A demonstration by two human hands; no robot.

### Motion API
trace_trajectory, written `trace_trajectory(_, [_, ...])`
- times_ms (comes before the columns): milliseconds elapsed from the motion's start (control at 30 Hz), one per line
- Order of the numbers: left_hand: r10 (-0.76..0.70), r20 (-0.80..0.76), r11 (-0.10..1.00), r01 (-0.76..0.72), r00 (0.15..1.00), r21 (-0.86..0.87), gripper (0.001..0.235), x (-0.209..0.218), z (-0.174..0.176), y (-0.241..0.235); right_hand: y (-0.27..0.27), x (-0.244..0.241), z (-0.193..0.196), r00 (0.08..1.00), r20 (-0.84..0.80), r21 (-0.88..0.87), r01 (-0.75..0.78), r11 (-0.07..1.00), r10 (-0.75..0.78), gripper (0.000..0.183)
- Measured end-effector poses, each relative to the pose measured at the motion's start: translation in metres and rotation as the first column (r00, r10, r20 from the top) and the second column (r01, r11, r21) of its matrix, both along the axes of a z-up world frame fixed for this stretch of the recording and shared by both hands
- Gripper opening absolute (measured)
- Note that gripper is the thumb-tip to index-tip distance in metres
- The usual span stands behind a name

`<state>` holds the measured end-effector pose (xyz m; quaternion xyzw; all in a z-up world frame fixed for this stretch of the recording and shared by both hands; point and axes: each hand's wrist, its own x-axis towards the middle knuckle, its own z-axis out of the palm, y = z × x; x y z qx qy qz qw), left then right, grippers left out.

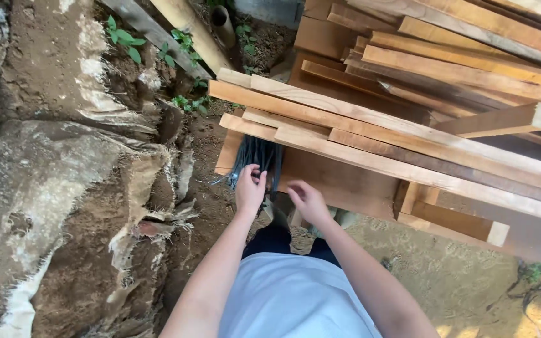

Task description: The recorder is seen organizing and bundling wooden planks together using ties.

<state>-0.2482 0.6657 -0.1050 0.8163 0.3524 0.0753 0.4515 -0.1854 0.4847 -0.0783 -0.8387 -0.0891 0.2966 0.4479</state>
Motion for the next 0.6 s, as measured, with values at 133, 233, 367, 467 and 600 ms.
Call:
trace_trajectory(133, [0.033, -0.033, 0.999, -0.034, 0.999, -0.032, 0.025, 0.009, -0.009, 0.012, 0.066, 0.014, -0.040, 0.997, 0.057, -0.066, -0.042, 0.997, 0.046, 0.024])
trace_trajectory(233, [0.124, -0.048, 0.991, -0.122, 0.991, 0.051, 0.034, 0.010, -0.020, 0.020, 0.090, 0.014, -0.040, 0.995, -0.040, 0.070, 0.096, 0.993, -0.094, 0.022])
trace_trajectory(367, [0.052, -0.024, 0.995, -0.050, 0.998, 0.091, 0.017, 0.006, -0.040, 0.025, 0.099, 0.013, -0.037, 0.991, 0.004, 0.065, 0.130, 0.989, -0.131, 0.021])
trace_trajectory(467, [0.049, -0.024, 0.996, -0.048, 0.998, 0.070, 0.014, 0.006, -0.050, 0.029, 0.106, 0.020, -0.047, 0.991, 0.020, -0.013, 0.132, 0.991, -0.132, 0.020])
trace_trajectory(600, [0.025, -0.058, 0.999, -0.023, 0.998, 0.027, 0.017, 0.002, -0.060, 0.030, 0.123, 0.030, -0.046, 0.991, -0.055, -0.222, 0.105, 0.969, -0.120, 0.041])
